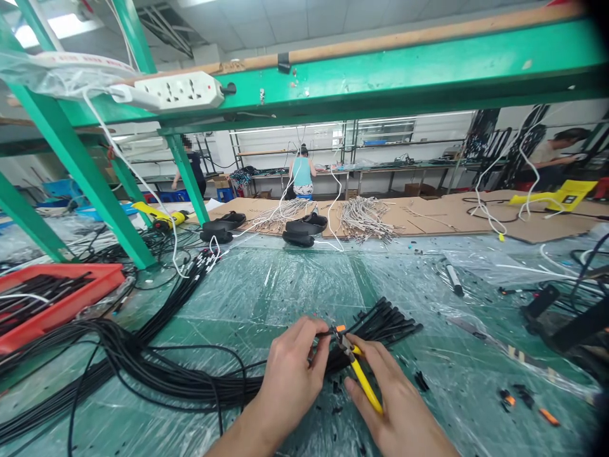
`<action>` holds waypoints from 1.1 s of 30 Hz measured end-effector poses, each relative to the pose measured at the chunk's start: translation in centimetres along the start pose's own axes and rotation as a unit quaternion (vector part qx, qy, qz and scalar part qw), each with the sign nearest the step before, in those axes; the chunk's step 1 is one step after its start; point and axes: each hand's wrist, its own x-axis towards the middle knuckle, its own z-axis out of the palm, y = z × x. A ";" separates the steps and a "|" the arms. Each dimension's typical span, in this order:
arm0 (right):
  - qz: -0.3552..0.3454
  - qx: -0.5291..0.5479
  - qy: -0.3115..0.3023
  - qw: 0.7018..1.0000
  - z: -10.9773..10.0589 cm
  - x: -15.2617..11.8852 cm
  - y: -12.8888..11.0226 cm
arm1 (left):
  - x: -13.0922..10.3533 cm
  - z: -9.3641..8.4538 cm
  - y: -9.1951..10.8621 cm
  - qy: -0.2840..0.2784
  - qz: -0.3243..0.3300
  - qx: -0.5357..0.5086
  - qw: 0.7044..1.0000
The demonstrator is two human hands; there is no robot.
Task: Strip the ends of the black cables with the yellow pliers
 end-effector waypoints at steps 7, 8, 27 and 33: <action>0.004 -0.015 -0.007 1.000 0.1 0.2 0.4 | 0.1 0.1 0.0 -0.016 -0.008 -0.002 1.000; 0.005 -0.017 -0.008 1.000 0.1 0.1 0.4 | 0.1 0.1 -0.1 -0.020 -0.011 0.001 1.000; 0.033 0.000 -0.017 0.999 -1.1 1.1 0.4 | -0.1 0.8 -0.4 -0.020 -0.049 -0.059 0.997; -0.005 -0.055 -0.022 0.998 -2.1 1.4 0.1 | 0.5 -0.7 0.3 -0.101 -0.122 -0.141 0.977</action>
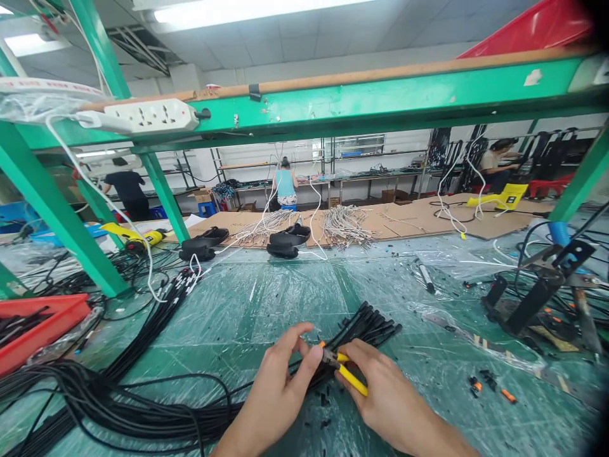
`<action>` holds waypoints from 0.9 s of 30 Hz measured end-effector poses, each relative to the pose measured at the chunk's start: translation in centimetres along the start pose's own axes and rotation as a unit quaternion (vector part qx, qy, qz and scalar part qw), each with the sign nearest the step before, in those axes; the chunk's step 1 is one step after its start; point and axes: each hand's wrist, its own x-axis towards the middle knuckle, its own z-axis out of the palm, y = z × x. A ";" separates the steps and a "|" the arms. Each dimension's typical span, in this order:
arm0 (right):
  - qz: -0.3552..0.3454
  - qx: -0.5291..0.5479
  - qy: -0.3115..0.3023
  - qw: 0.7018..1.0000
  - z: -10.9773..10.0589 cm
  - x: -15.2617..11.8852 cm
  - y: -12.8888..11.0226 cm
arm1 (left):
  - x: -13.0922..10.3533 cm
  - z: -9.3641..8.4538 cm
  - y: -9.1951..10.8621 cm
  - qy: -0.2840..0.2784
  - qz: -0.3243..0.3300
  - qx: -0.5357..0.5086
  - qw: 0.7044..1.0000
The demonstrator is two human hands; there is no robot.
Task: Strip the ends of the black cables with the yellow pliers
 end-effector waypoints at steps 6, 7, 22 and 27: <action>-0.036 -0.048 -0.026 0.998 0.9 -0.1 -0.3 | 0.4 -1.0 -0.3 -0.170 -0.027 -0.014 0.985; -0.041 -0.054 -0.029 0.997 0.9 -0.1 -0.3 | 0.5 -1.2 -0.5 -0.173 -0.035 -0.016 0.984; 0.007 0.331 0.024 0.943 0.8 -0.4 -1.9 | 0.3 2.1 -0.7 -0.088 -0.153 -0.289 0.941; 0.037 0.375 0.004 0.926 1.1 -0.5 -3.6 | -0.5 3.9 -0.6 -0.123 -0.139 -0.235 0.954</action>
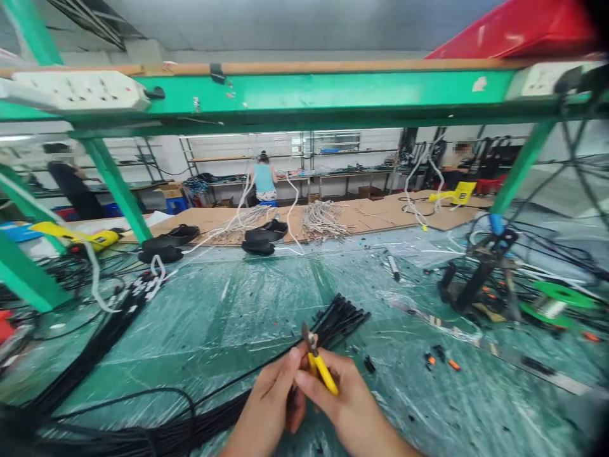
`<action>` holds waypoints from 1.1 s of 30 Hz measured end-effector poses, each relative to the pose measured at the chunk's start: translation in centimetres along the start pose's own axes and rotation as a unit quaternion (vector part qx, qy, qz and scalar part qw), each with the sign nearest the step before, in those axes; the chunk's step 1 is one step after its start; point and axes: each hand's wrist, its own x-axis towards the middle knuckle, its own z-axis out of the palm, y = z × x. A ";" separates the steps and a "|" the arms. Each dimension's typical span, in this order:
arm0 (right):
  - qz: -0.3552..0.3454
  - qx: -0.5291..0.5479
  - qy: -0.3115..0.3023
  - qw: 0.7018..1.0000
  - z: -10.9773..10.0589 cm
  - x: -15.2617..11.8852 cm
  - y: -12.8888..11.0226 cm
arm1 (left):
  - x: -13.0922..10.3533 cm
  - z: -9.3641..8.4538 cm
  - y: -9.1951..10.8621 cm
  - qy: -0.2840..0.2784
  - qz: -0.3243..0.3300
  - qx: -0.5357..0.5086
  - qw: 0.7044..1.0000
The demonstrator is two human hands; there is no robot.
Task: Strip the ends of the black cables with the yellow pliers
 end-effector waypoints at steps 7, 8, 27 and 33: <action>0.063 -0.266 0.044 0.961 -5.2 0.6 -0.6 | 0.6 -1.5 -1.1 -0.032 -0.108 0.016 0.993; 0.078 -0.316 0.059 0.944 -6.8 0.4 -0.9 | 0.6 -1.9 -1.4 -0.049 -0.121 0.024 0.991; 0.229 -0.238 0.182 0.926 -18.0 -0.4 1.1 | 0.5 -3.1 0.8 0.024 0.018 0.035 0.999; 0.170 0.021 0.122 0.978 -9.0 1.4 1.1 | 0.7 -2.7 1.2 0.031 0.098 -0.096 0.990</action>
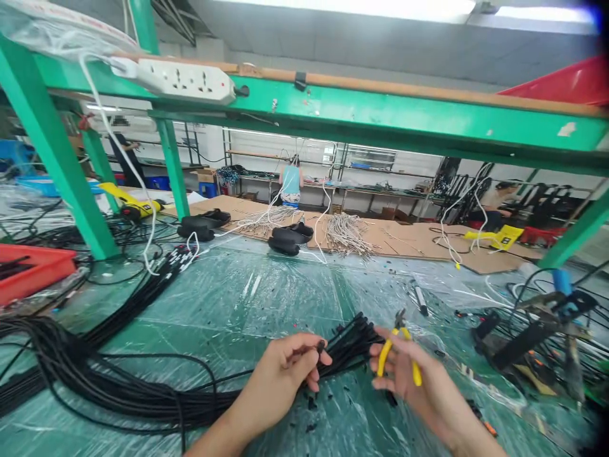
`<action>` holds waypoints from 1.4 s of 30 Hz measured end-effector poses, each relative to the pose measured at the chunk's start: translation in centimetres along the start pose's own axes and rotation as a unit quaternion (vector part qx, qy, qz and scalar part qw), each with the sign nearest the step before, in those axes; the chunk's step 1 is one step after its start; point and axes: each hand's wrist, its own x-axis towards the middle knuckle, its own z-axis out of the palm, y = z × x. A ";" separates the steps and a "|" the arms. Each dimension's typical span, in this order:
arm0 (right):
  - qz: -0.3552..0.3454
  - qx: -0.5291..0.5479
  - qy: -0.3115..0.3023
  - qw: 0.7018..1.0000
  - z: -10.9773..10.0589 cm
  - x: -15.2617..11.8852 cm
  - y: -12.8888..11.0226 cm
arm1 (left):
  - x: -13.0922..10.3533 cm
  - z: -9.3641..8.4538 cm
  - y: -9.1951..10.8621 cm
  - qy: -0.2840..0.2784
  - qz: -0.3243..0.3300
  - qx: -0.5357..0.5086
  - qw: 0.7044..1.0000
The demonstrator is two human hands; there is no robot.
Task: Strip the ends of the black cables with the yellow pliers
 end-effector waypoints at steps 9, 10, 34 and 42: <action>-0.192 -0.238 -0.009 0.952 4.7 -2.1 1.9 | -0.3 0.1 0.1 0.016 0.022 -0.032 0.999; -0.200 -0.252 -0.010 0.947 4.9 -2.0 2.1 | -0.3 0.1 0.1 0.016 0.022 -0.036 0.999; -0.398 -0.498 0.049 0.769 3.1 -1.6 2.1 | -0.7 -0.4 2.0 0.029 0.142 0.217 0.965; -0.417 -0.516 0.051 0.747 2.4 -1.7 1.6 | -0.9 -1.1 2.9 -0.021 0.126 0.272 0.954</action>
